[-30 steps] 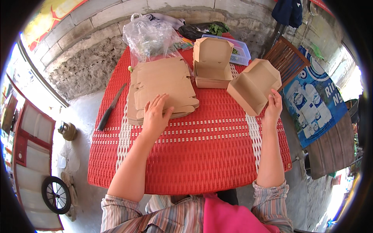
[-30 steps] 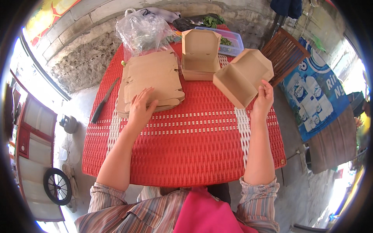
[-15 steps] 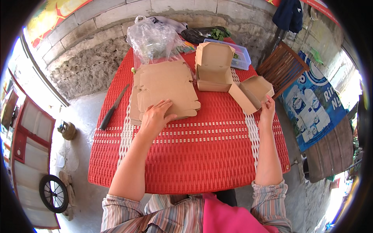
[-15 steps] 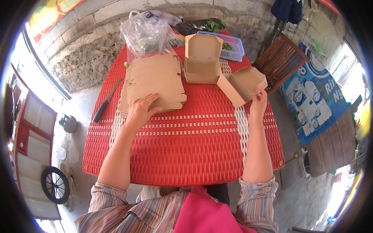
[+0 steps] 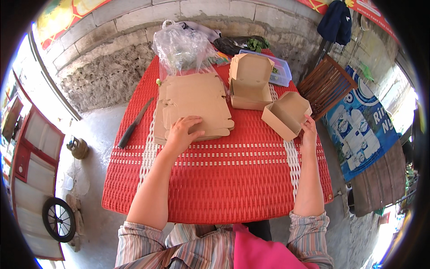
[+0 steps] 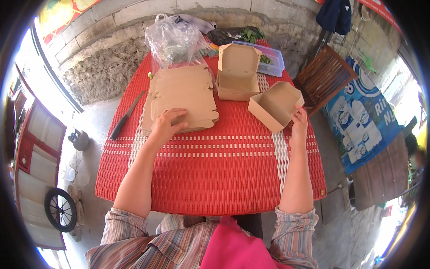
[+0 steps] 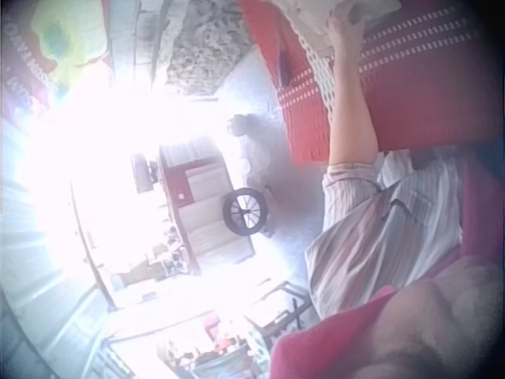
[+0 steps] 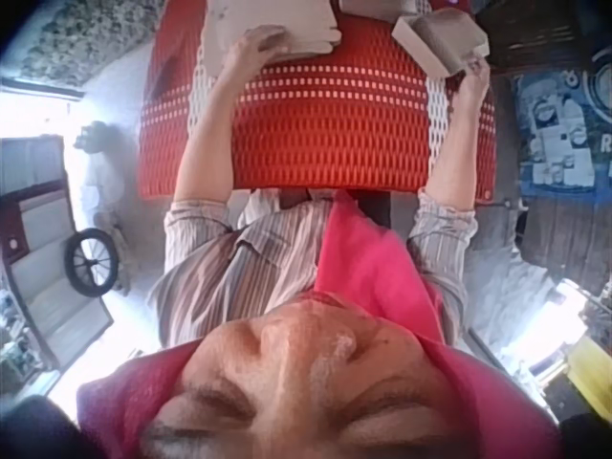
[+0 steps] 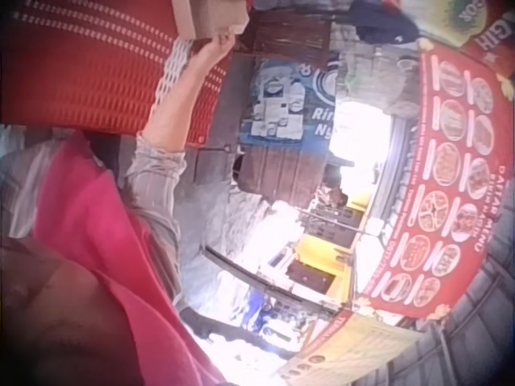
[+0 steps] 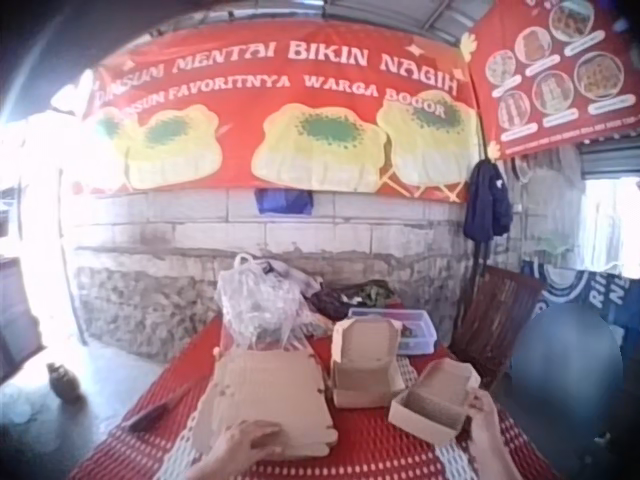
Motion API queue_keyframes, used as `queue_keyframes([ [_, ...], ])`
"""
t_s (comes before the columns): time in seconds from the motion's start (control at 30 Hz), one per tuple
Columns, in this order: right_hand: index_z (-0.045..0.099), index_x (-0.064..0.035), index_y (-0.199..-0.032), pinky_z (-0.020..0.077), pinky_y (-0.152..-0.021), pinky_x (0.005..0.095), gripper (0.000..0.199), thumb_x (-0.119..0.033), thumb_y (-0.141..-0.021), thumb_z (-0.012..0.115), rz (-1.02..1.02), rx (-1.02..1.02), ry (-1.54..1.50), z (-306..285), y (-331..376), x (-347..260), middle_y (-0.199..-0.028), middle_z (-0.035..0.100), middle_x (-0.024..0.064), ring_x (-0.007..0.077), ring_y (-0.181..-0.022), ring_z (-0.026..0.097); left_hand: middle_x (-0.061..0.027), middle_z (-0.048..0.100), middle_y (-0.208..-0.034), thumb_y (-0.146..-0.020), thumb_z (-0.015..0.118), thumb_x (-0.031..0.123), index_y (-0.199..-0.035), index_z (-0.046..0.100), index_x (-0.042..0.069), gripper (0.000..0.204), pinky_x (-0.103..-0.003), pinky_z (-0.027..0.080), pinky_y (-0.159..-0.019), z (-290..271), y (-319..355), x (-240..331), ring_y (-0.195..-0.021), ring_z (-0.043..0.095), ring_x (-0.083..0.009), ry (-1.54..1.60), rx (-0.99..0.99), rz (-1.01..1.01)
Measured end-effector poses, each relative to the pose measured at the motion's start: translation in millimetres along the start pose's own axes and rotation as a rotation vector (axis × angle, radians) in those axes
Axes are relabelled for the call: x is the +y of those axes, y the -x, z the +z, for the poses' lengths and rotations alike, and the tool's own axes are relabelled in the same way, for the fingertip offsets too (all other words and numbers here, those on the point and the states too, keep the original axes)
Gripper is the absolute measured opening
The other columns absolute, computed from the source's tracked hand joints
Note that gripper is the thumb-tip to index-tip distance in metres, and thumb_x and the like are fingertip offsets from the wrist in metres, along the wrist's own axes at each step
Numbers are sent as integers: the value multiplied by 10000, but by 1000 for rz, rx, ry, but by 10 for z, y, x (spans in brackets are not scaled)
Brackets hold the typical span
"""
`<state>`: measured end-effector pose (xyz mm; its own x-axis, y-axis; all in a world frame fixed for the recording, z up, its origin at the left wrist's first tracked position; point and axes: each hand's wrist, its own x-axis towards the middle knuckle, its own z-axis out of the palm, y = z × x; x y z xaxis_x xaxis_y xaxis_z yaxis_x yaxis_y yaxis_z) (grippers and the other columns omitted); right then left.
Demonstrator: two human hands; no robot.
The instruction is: The person assembles flat cardboard pieces into small rectangular boxes by hand. They fold the cardboard along pre-scored lines, tuck the flaps into slots, and secure the structure to form a finished box. The person repeats this process for multiple units, stacking the completed boxes on the table.
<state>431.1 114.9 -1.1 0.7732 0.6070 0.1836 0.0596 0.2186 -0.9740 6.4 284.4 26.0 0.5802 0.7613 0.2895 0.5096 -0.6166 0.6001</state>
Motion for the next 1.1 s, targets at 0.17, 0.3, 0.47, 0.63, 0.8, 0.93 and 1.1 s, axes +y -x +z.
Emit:
queue_keyframes([
  [0.17, 520, -111, -1384, 508, -916, 356, 380, -207, -1017, 549, 27, 85, -39, 135, 80, -81, -1200, 619, 74, 185, -1067, 619, -90, 547, -1459, -907, 700, 350, -1327, 633, 98, 494, -466, 311, -1162, 91, 65, -5, -1409, 429, -291, -151, 90, 36],
  [0.3, 507, -109, -1401, 505, -952, 371, 408, -269, -1029, 551, 107, 126, -49, 150, 83, -125, -1321, 583, 93, 205, -1166, 597, -86, 561, -1447, -925, 683, 341, -1341, 628, 123, 473, -440, 325, -1168, 54, 35, -1, -1421, 425, -270, -174, 63, 29],
  [0.47, 556, -97, -1363, 477, -975, 363, 376, -281, -1035, 549, -53, 202, 178, 50, 12, -68, -1315, 573, 108, 214, -1169, 581, -107, 676, -1245, -956, 641, 231, -1232, 660, 88, 311, -413, 492, -983, 99, 7, -57, -1190, 613, -306, -287, 214, 206],
  [0.63, 608, -67, -1287, 454, -976, 369, 299, -188, -1017, 561, -508, 384, 454, 161, 143, -305, -1227, 576, 125, 252, -1118, 578, -122, 712, -967, -924, 623, 82, -1047, 652, 39, 133, -392, 558, -742, 24, 11, 12, -870, 692, -338, -282, 457, 290],
  [0.8, 623, -49, -1235, 446, -990, 404, 272, -118, -974, 592, -946, 120, 552, 690, 741, -745, -1285, 565, 125, 286, -1170, 550, -114, 687, -889, -894, 614, 34, -1024, 629, 32, 131, -398, 551, -727, -105, 77, 387, -819, 687, -287, -363, 567, 500],
  [0.93, 630, -110, -1266, 362, -1084, 464, 384, -180, -896, 708, -1103, -339, 673, 1040, 1365, -1002, -1273, 591, 94, 290, -1216, 542, -116, 705, -922, -867, 611, 15, -995, 633, 19, 130, -381, 556, -725, -10, 282, 641, -821, 701, -249, -394, 344, 500],
  [1.1, 667, -95, -1219, 351, -1110, 480, 356, -146, -866, 660, -1100, -640, 987, 856, 1970, -865, -1153, 635, 49, 206, -1119, 598, -112, 706, -982, -779, 636, 60, -977, 630, -9, 209, -359, 566, -751, 28, 977, 1271, -862, 708, -251, -437, 58, 610],
])
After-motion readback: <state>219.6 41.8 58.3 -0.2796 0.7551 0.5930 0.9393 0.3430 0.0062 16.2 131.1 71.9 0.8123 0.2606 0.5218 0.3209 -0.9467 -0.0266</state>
